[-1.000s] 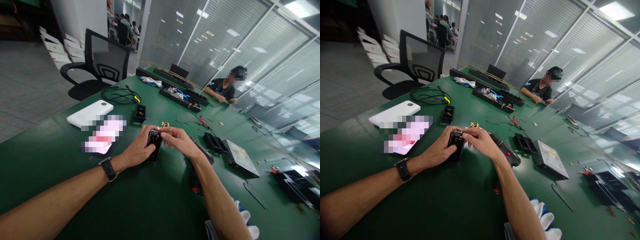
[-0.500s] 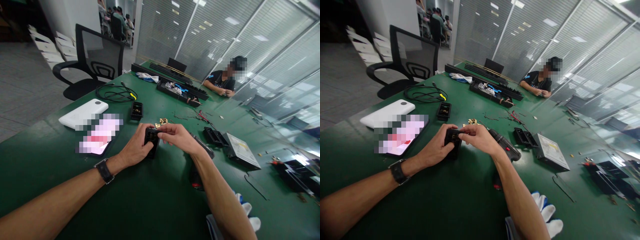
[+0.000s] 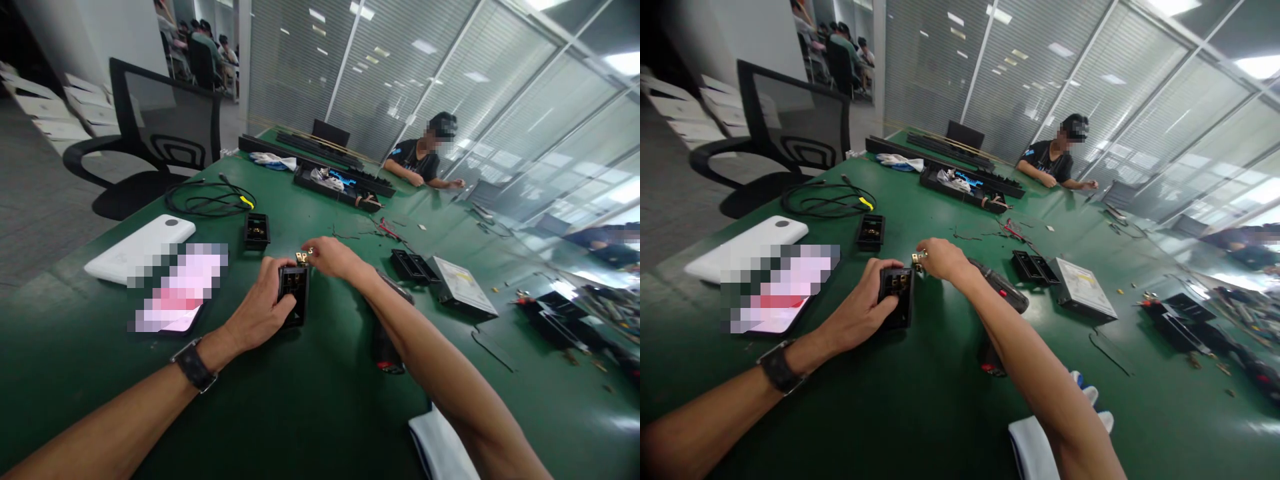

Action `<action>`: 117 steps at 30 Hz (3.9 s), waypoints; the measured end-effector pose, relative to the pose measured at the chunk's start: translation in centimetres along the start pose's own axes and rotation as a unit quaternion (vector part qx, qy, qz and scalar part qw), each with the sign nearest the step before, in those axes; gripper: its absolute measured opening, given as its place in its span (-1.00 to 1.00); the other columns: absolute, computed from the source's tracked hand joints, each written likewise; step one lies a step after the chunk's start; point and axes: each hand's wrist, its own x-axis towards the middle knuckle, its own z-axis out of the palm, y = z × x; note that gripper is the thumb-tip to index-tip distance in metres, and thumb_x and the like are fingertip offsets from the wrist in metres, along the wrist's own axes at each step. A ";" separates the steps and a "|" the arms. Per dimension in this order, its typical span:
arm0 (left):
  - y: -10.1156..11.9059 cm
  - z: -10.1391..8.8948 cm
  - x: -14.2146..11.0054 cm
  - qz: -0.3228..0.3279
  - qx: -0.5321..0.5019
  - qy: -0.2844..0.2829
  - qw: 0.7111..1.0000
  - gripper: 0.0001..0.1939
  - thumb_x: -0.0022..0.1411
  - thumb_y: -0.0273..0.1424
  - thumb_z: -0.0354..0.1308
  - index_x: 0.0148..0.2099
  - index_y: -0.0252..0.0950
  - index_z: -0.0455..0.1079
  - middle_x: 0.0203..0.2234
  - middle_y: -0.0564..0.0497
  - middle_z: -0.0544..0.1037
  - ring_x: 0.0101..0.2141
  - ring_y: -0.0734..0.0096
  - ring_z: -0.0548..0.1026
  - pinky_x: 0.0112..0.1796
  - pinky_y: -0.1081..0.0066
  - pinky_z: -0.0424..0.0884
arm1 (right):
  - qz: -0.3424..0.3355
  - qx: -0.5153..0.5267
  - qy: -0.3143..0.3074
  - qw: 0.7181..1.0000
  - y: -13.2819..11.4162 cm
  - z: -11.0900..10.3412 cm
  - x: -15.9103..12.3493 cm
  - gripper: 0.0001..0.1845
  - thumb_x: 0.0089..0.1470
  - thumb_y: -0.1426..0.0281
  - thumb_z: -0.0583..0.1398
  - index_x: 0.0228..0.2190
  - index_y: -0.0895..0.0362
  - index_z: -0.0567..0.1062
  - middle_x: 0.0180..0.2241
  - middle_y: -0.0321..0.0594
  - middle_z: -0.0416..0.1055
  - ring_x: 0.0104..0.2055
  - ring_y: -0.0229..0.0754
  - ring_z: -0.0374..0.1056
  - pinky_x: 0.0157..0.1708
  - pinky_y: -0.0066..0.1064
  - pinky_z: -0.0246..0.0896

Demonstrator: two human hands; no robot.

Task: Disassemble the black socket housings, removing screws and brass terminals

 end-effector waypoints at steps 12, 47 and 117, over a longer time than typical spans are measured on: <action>0.2 -0.3 -0.2 -0.010 0.004 -0.002 1.000 -0.55 0.29 -0.45 0.05 0.22 -0.25 0.16 0.03 -0.10 0.29 0.00 0.21 0.40 0.12 0.05 0.39 | 0.032 0.025 0.003 0.999 1.5 1.9 2.1 -0.85 0.09 0.38 0.34 -0.27 0.12 0.69 -0.23 -0.08 0.64 -0.20 -0.08 0.49 -0.26 -0.40 0.25; 0.4 0.2 0.1 0.065 0.062 -0.020 0.996 -0.50 0.38 -0.45 0.04 0.34 -0.26 0.19 0.17 -0.18 0.43 0.21 0.15 0.39 0.25 0.00 0.31 | -0.146 0.250 -0.023 0.957 -2.6 -3.8 -4.9 -0.74 0.16 0.31 0.26 -0.36 0.20 0.72 -0.52 -0.32 0.45 -0.47 -0.30 0.27 -0.45 -0.43 0.12; -0.4 0.5 -0.4 -0.057 -0.035 -0.019 0.998 -0.45 0.21 -0.34 0.28 0.22 -0.20 0.26 0.02 -0.12 0.55 -0.03 0.16 0.59 0.04 0.11 0.49 | -0.044 0.293 0.049 0.954 -1.6 1.4 -9.1 -0.70 0.25 0.46 0.18 -0.01 0.18 0.57 -0.33 -0.22 0.57 -0.47 -0.29 0.39 -0.45 -0.47 0.25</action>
